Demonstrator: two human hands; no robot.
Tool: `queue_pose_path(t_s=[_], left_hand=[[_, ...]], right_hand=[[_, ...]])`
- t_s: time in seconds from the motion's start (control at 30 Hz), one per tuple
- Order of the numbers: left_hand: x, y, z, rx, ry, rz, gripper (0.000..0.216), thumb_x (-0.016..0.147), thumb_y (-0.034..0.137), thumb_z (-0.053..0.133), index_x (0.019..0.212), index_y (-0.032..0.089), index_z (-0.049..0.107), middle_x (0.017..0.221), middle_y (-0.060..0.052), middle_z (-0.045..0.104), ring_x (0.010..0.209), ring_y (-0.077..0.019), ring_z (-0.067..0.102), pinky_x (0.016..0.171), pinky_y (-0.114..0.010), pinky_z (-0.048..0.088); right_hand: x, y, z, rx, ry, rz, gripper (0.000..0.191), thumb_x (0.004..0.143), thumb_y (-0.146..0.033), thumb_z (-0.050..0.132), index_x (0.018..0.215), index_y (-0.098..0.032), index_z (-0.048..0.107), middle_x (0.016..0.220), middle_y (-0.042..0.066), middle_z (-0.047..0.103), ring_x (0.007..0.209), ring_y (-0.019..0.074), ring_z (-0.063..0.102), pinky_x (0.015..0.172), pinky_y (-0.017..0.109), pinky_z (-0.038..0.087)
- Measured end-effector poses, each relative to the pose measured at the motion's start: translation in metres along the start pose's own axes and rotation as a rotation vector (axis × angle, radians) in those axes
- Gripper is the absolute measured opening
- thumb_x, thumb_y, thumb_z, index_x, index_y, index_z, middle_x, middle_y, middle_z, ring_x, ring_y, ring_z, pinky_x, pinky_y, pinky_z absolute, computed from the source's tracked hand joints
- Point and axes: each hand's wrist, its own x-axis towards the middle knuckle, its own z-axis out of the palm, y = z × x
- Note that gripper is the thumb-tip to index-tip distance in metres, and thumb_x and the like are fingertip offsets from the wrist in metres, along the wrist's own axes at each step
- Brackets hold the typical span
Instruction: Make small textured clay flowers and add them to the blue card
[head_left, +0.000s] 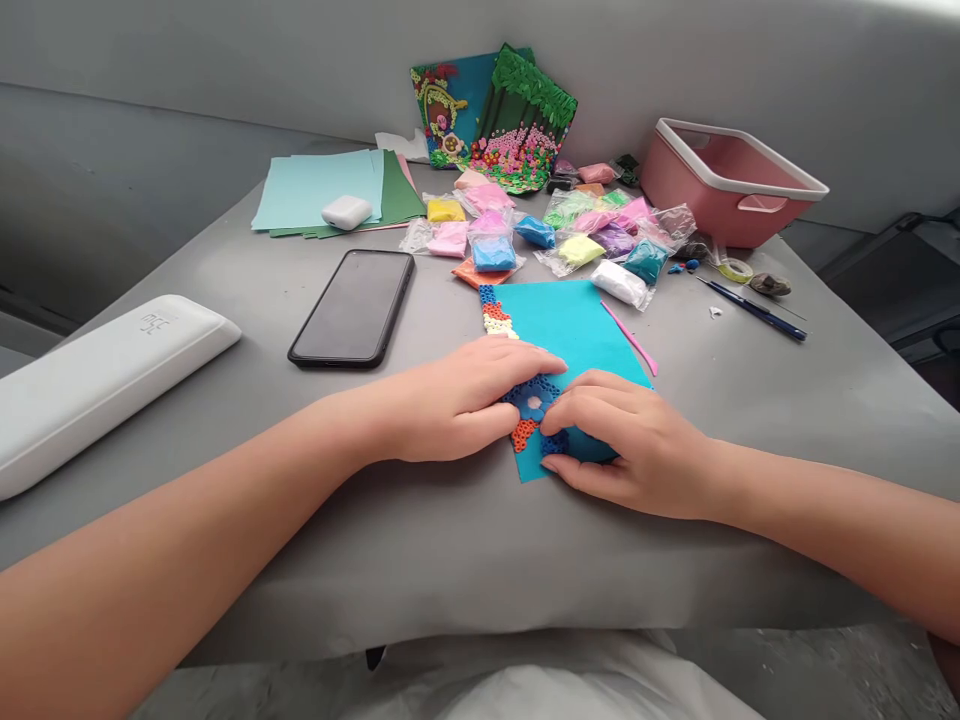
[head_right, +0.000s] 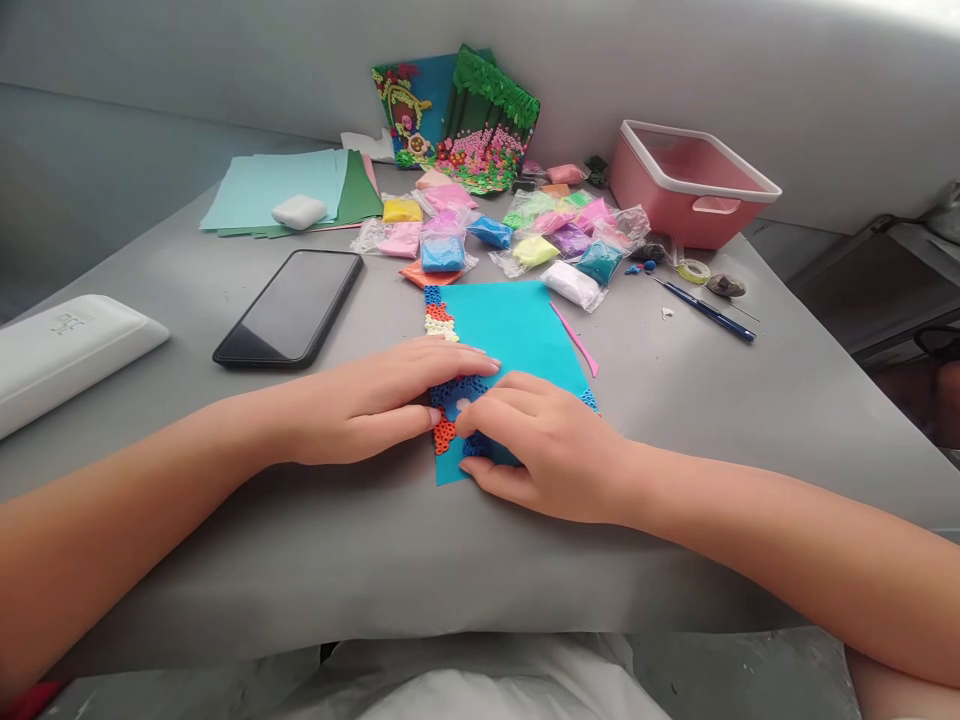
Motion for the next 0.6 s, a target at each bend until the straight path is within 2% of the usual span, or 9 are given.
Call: queue_pose_path(t_s=[0.1, 0.2, 0.3, 0.37, 0.53, 0.6], left_hand=[[0.001, 0.002, -0.001, -0.009, -0.005, -0.001, 0.057, 0.104, 0.027, 0.044, 0.159, 0.018, 0.053, 0.160, -0.014, 0.065, 0.145, -0.0333, 0.060, 0.127, -0.052, 0.046], [0.003, 0.008, -0.004, -0.043, -0.019, -0.014, 0.050, 0.108, 0.034, 0.043, 0.153, 0.020, 0.057, 0.156, -0.013, 0.067, 0.143, -0.0312, 0.061, 0.126, -0.050, 0.046], [0.004, 0.014, -0.007, -0.017, -0.003, -0.041, 0.047, 0.111, 0.038, 0.046, 0.149, 0.016, 0.061, 0.150, -0.016, 0.071, 0.141, -0.0321, 0.062, 0.126, -0.053, 0.044], [0.005, 0.016, -0.007, 0.018, 0.040, -0.025, 0.044, 0.110, 0.033, 0.047, 0.147, 0.013, 0.062, 0.146, -0.018, 0.073, 0.139, -0.0317, 0.065, 0.125, -0.053, 0.045], [0.005, 0.013, -0.005, 0.012, 0.160, 0.065, 0.031, 0.108, 0.024, 0.049, 0.130, 0.016, 0.070, 0.125, -0.014, 0.080, 0.122, -0.0262, 0.072, 0.109, -0.043, 0.056], [0.005, 0.013, -0.004, 0.010, 0.179, 0.075, 0.029, 0.108, 0.023, 0.051, 0.127, 0.015, 0.071, 0.121, -0.014, 0.080, 0.118, -0.0251, 0.073, 0.104, -0.040, 0.058]], right_hand=[[0.000, -0.001, -0.003, 0.026, 0.003, 0.025, 0.014, 0.101, -0.022, 0.072, 0.112, -0.023, 0.064, 0.097, 0.003, 0.081, 0.088, 0.0185, 0.073, 0.077, 0.030, 0.061], [0.001, 0.003, -0.013, 0.074, 0.080, 0.122, 0.016, 0.101, -0.028, 0.075, 0.115, -0.024, 0.067, 0.102, 0.003, 0.082, 0.086, 0.0168, 0.075, 0.073, 0.028, 0.062], [0.001, 0.011, -0.025, 0.062, 0.203, 0.273, 0.002, 0.102, -0.026, 0.072, 0.103, -0.025, 0.071, 0.092, 0.001, 0.081, 0.078, 0.0151, 0.074, 0.071, 0.028, 0.062], [0.000, 0.017, -0.030, 0.027, 0.224, 0.298, 0.006, 0.103, -0.022, 0.071, 0.098, -0.025, 0.073, 0.085, 0.000, 0.080, 0.074, 0.0145, 0.073, 0.068, 0.028, 0.062], [-0.002, 0.018, -0.021, 0.017, 0.146, -0.010, 0.007, 0.101, -0.021, 0.078, 0.106, -0.024, 0.081, 0.093, 0.005, 0.081, 0.083, 0.0174, 0.071, 0.078, 0.033, 0.063], [-0.003, 0.016, -0.015, 0.020, 0.118, -0.086, 0.010, 0.100, -0.022, 0.079, 0.110, -0.023, 0.081, 0.097, 0.006, 0.081, 0.087, 0.0180, 0.070, 0.081, 0.034, 0.064]])
